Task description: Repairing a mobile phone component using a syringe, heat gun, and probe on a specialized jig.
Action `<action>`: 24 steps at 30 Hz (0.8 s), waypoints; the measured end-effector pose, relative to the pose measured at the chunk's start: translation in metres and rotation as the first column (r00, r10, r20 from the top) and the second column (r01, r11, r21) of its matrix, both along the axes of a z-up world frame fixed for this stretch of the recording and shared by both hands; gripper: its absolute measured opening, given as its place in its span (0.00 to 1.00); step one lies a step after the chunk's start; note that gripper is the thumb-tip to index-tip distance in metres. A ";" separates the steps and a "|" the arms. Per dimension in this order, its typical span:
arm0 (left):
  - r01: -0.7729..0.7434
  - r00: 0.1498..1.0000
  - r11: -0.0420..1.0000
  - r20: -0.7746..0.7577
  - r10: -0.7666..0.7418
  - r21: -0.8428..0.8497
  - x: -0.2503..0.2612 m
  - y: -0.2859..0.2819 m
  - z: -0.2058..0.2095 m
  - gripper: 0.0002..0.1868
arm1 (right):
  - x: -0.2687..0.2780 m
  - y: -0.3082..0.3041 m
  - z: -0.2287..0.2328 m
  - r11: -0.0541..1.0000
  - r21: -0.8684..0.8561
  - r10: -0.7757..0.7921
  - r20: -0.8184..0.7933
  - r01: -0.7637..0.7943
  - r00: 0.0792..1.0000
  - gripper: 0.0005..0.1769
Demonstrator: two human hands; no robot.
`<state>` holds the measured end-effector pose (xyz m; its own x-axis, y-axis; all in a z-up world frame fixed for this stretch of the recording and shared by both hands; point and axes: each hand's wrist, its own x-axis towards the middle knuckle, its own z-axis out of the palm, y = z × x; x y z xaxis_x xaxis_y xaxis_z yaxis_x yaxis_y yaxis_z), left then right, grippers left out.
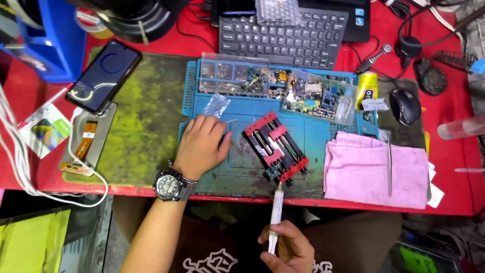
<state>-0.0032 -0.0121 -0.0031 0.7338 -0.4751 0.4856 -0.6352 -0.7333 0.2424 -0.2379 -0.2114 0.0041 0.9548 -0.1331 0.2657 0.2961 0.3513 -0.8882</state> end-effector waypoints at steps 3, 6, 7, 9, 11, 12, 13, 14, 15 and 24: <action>-0.012 1.000 1.000 0.003 0.012 0.028 -0.001 0.000 0.000 0.08 | -0.001 0.003 0.005 1.000 -0.003 0.002 -0.007 -0.002 1.000 0.27; -0.020 1.000 0.999 0.006 0.020 0.027 0.000 0.000 0.001 0.09 | -0.003 0.004 0.006 1.000 -0.018 0.015 -0.006 -0.015 1.000 0.27; -0.023 1.000 0.999 0.003 0.022 0.023 0.000 0.000 0.001 0.09 | -0.004 0.003 0.006 0.999 -0.037 0.035 -0.001 -0.035 0.999 0.28; -0.021 1.000 1.000 0.005 0.021 0.011 -0.001 0.000 0.001 0.08 | -0.006 0.005 0.008 0.999 -0.048 0.018 -0.036 -0.019 0.999 0.27; -0.017 1.000 1.000 0.007 0.017 -0.002 0.000 0.000 0.001 0.08 | -0.007 0.006 0.010 0.998 -0.059 -0.001 -0.071 -0.003 0.997 0.27; -0.020 1.000 1.000 0.001 0.020 -0.012 0.000 0.001 0.001 0.08 | -0.007 0.007 0.012 0.998 -0.070 -0.015 -0.088 0.009 0.996 0.27; -0.024 1.000 0.999 -0.004 0.024 -0.022 0.000 0.001 0.001 0.08 | -0.006 0.007 0.014 0.997 -0.081 -0.028 -0.104 0.020 0.994 0.26; -0.022 1.000 1.000 -0.006 0.022 -0.021 0.000 0.001 0.000 0.08 | -0.006 0.007 0.014 0.997 -0.080 -0.030 -0.105 0.022 0.994 0.26; -0.024 1.000 0.999 -0.011 0.024 -0.028 0.000 0.001 0.000 0.08 | -0.006 0.007 0.013 0.996 -0.086 -0.020 -0.095 0.012 0.995 0.26; -0.025 0.999 0.999 -0.023 0.024 -0.038 0.000 0.001 0.001 0.09 | -0.003 0.005 0.013 0.987 -0.162 -0.033 -0.072 0.021 0.997 0.25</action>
<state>-0.0033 -0.0108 -0.0025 0.7557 -0.4383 0.4867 -0.6115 -0.7383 0.2845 -0.2408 -0.2064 0.0172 0.9694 -0.1202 0.2143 0.2346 0.1943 -0.9525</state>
